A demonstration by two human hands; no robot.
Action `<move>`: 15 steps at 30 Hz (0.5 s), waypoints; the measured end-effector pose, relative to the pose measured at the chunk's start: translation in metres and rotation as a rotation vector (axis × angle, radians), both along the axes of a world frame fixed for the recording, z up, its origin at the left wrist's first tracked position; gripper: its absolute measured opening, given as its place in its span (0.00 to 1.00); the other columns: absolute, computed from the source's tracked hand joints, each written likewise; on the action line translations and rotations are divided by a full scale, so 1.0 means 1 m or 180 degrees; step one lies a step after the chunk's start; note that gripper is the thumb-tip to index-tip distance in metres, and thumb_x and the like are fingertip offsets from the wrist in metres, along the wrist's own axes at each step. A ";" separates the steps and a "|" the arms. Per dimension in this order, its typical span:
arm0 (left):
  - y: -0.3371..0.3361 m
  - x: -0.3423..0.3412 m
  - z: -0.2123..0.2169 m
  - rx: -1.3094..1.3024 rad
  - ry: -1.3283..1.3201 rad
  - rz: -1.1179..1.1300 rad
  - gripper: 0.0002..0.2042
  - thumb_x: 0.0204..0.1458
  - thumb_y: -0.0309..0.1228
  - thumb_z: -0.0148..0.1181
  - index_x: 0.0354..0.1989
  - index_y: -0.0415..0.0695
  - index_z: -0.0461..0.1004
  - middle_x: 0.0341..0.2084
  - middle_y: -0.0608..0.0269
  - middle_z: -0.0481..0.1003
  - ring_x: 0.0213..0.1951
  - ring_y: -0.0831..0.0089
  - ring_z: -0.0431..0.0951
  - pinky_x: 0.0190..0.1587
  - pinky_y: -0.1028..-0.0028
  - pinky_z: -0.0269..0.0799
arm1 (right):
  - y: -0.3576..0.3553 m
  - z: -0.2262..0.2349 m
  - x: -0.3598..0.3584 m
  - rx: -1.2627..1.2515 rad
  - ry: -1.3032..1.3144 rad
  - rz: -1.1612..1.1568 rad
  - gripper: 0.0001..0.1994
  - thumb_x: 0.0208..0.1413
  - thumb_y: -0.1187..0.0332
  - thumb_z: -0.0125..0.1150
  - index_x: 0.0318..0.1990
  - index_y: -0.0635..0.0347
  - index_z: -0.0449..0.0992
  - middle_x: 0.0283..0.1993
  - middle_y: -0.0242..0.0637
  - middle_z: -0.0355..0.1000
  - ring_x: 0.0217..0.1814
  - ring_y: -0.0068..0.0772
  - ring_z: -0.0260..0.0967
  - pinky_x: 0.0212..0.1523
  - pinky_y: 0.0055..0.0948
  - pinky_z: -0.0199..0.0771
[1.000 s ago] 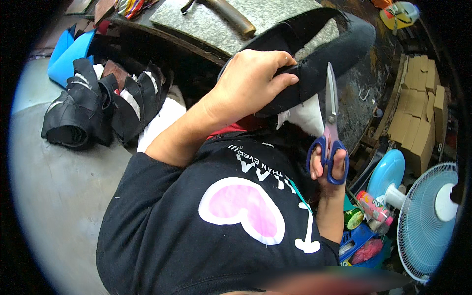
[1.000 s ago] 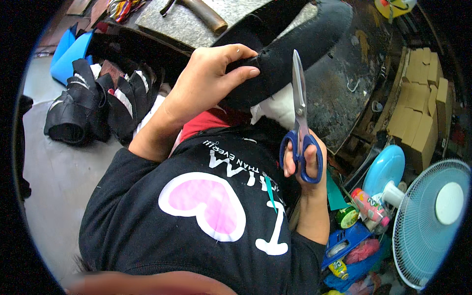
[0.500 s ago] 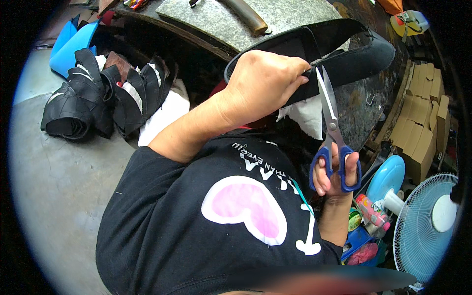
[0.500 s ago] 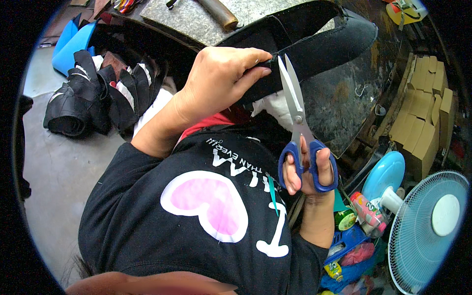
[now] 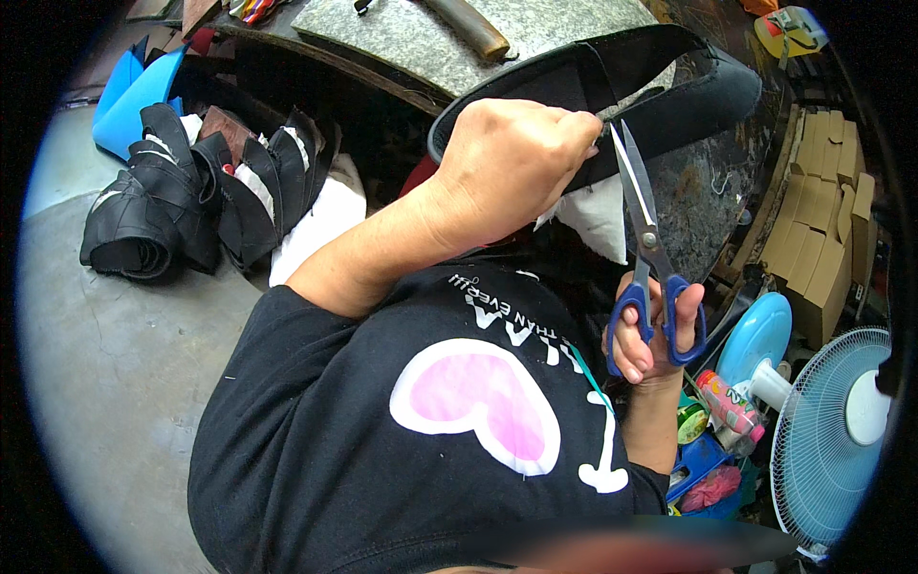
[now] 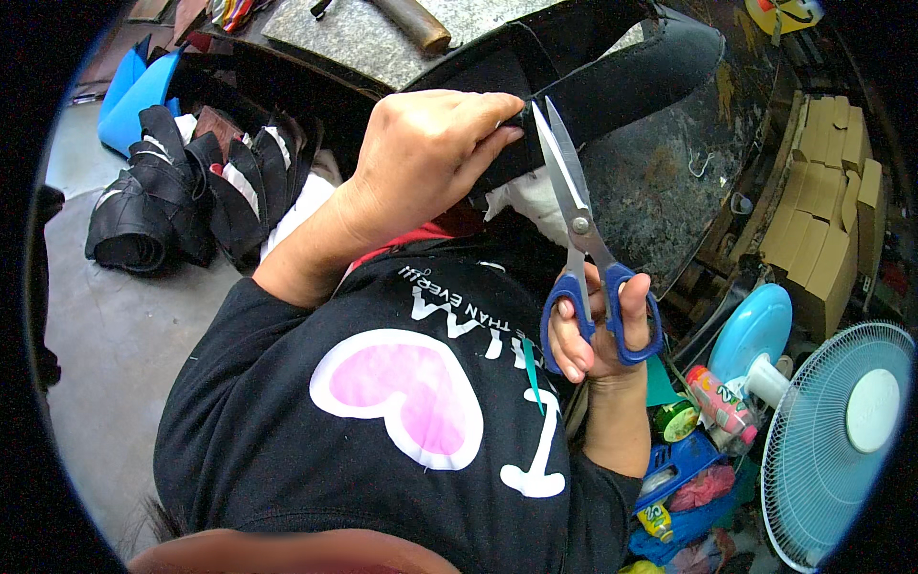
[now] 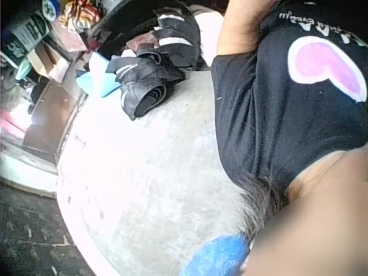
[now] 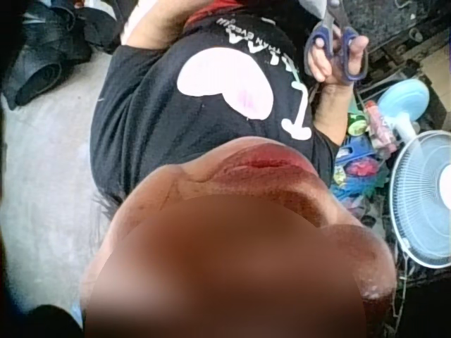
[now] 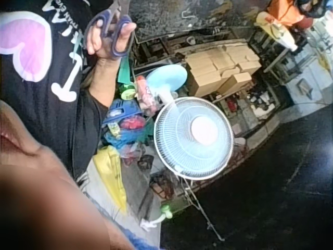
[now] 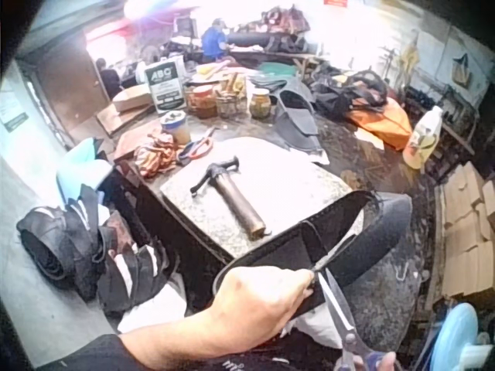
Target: The person uses scissors to trim excess material from a black shoe upper, repeatedly repositioning the piece and cutting along its edges. They then fold and inspect the trimmed part, aligning edges and checking the fit.
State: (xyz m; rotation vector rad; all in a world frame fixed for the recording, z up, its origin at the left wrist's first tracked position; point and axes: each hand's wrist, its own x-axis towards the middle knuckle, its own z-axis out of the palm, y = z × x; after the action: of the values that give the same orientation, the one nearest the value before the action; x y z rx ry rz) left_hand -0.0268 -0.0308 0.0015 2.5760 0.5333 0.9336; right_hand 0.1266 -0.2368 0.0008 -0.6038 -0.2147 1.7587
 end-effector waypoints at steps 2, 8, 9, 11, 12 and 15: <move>-0.001 0.001 0.000 0.0158 0.0021 0.0032 0.10 0.48 0.28 0.63 0.38 0.42 0.75 0.26 0.58 0.78 0.28 0.63 0.80 0.30 0.69 0.75 | 0.000 -0.002 -0.007 0.0028 0.0106 -0.0049 0.36 0.57 0.32 0.42 0.35 0.66 0.61 0.10 0.31 0.59 0.06 0.24 0.58 0.08 0.19 0.61; -0.009 0.005 -0.002 0.0478 0.0013 0.0116 0.07 0.38 0.26 0.59 0.26 0.43 0.70 0.20 0.63 0.73 0.26 0.65 0.78 0.26 0.71 0.73 | -0.007 -0.007 -0.023 -0.0018 -0.0390 -0.0254 0.38 0.55 0.30 0.41 0.37 0.66 0.65 0.12 0.34 0.61 0.08 0.26 0.58 0.11 0.20 0.62; -0.009 0.006 -0.002 0.0468 0.0011 0.0116 0.07 0.38 0.26 0.59 0.26 0.43 0.70 0.19 0.63 0.73 0.26 0.65 0.78 0.26 0.71 0.73 | -0.007 -0.007 -0.024 0.0071 -0.0354 -0.0234 0.39 0.55 0.30 0.41 0.39 0.67 0.67 0.13 0.35 0.61 0.10 0.27 0.58 0.12 0.22 0.63; -0.008 0.006 -0.003 0.0419 -0.0103 0.0090 0.06 0.39 0.26 0.60 0.27 0.43 0.70 0.20 0.62 0.73 0.26 0.64 0.78 0.26 0.70 0.73 | -0.007 -0.007 -0.024 0.0017 -0.0467 -0.0226 0.39 0.54 0.29 0.42 0.38 0.67 0.66 0.13 0.35 0.61 0.09 0.26 0.58 0.12 0.21 0.63; -0.007 0.006 -0.003 0.0378 -0.0211 0.0067 0.07 0.40 0.26 0.60 0.28 0.43 0.71 0.20 0.62 0.74 0.26 0.64 0.78 0.27 0.70 0.73 | -0.006 -0.007 -0.023 0.0015 -0.0460 -0.0211 0.38 0.54 0.29 0.42 0.38 0.66 0.66 0.13 0.34 0.61 0.09 0.26 0.58 0.12 0.21 0.63; -0.003 0.004 -0.004 -0.0014 -0.0380 0.0009 0.09 0.45 0.28 0.64 0.35 0.42 0.75 0.23 0.58 0.76 0.26 0.63 0.79 0.27 0.71 0.73 | -0.003 -0.006 -0.022 -0.0026 -0.0499 -0.0220 0.36 0.55 0.30 0.43 0.34 0.64 0.63 0.10 0.29 0.59 0.06 0.23 0.57 0.10 0.19 0.61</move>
State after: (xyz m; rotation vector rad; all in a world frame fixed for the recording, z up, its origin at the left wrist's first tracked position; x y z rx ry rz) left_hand -0.0233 -0.0339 -0.0027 2.4967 0.5051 1.0779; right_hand 0.1050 -0.2402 -0.0051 -0.7475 -0.2921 1.6476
